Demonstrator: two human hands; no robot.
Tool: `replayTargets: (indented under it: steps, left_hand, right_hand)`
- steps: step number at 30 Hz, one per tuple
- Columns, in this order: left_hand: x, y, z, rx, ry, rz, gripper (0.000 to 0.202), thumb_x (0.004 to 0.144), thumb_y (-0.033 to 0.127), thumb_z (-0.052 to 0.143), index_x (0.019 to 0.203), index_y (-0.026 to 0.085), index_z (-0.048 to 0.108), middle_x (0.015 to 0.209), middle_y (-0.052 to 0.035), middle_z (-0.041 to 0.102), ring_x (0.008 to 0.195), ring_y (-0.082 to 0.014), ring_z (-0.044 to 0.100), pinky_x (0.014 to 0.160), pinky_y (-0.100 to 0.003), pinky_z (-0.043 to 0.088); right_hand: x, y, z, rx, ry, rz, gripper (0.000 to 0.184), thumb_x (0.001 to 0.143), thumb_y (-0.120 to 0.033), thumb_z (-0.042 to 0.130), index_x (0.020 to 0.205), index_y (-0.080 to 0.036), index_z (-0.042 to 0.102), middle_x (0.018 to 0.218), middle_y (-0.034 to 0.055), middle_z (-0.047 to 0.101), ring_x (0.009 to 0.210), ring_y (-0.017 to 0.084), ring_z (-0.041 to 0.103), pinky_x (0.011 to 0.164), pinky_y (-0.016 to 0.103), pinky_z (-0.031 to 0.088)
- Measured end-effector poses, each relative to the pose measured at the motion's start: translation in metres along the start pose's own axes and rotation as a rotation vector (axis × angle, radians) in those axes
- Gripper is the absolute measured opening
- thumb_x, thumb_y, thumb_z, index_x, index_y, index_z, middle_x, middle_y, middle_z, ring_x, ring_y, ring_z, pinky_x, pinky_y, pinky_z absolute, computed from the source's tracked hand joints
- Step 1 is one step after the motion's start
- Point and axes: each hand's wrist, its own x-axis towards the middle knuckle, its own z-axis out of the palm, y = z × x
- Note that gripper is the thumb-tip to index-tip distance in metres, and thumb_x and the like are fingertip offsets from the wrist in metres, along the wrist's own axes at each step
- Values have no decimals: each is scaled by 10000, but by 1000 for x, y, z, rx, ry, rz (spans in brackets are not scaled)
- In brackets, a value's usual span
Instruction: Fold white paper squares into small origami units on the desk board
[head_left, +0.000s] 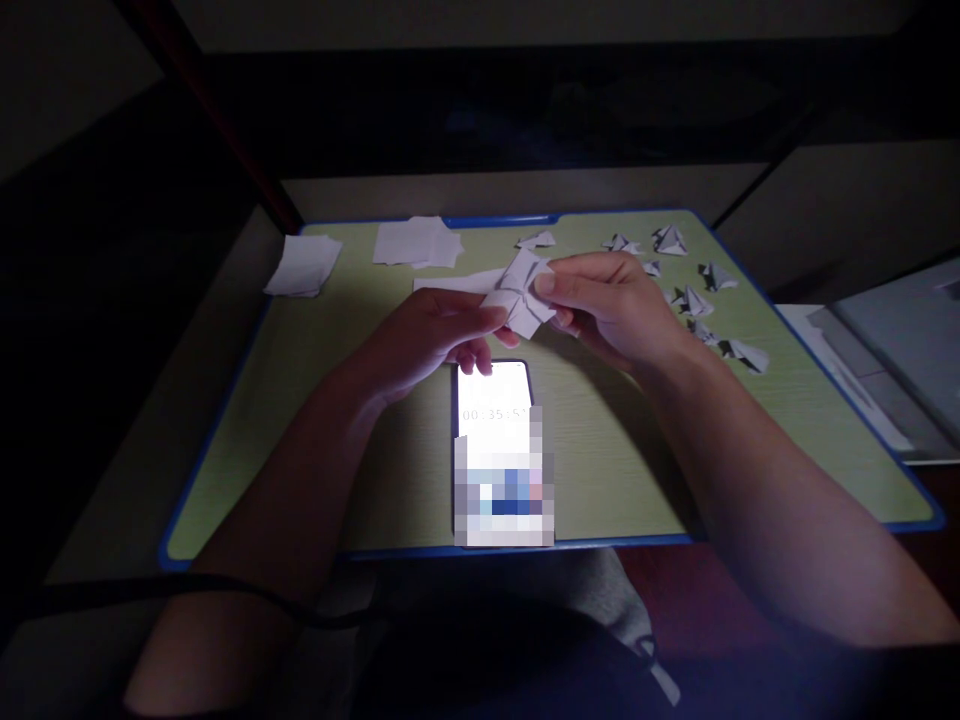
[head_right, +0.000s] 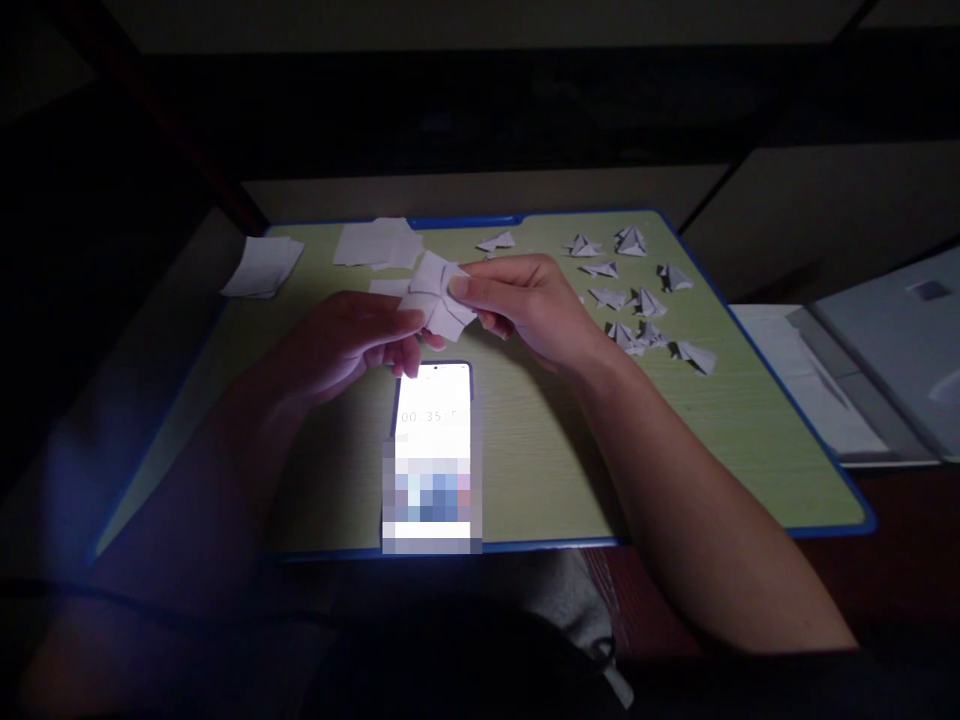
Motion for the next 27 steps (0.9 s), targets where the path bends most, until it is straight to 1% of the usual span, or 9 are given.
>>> replayTargets:
  steps: [7, 15, 18, 21, 24, 27]
  left_hand:
    - [0, 1, 1, -16, -9, -13, 322, 891, 448, 665, 778, 157, 742, 674, -56, 707, 544, -110, 604, 534, -225, 475]
    - [0, 2, 0, -13, -1, -15, 315, 897, 432, 663, 772, 152, 736, 658, -54, 687, 551, -118, 615, 533, -236, 474]
    - [0, 1, 1, -26, 0, -9, 311, 883, 438, 679, 776, 151, 738, 691, -56, 704, 544, -112, 612, 529, -234, 470]
    - [0, 0, 2, -16, 15, -12, 318, 888, 444, 670, 779, 152, 732, 674, -48, 695, 573, -122, 632, 537, -231, 473]
    - [0, 1, 2, 4, 5, -16, 365, 906, 470, 637, 730, 158, 704, 601, -32, 646, 566, -123, 620, 530, -227, 460]
    - [-1, 3, 2, 9, -39, -7, 421, 916, 481, 623, 640, 164, 653, 547, -19, 596, 499, -98, 549, 505, -224, 426]
  right_hand:
    - [0, -2, 1, -16, -1, 5, 399, 782, -463, 796, 563, -193, 599, 504, -41, 460, 483, 79, 358, 435, 258, 231]
    - [0, 0, 1, 13, -16, -8, 383, 824, -413, 772, 574, -183, 597, 512, -42, 458, 482, 73, 367, 445, 255, 235]
    - [0, 0, 2, 35, -23, -2, 394, 828, -389, 768, 553, -177, 580, 506, -43, 466, 481, 68, 369, 453, 249, 229]
    - [0, 0, 3, 35, -40, 2, 401, 834, -387, 764, 550, -178, 572, 504, -43, 470, 477, 67, 371, 452, 247, 234]
    - [-1, -1, 3, 32, -51, 9, 405, 819, -413, 776, 551, -184, 576, 497, -45, 468, 469, 68, 364, 443, 248, 232]
    - [-1, -1, 3, 26, -42, 10, 413, 807, -423, 788, 547, -186, 570, 500, -43, 468, 476, 71, 365, 441, 248, 235]
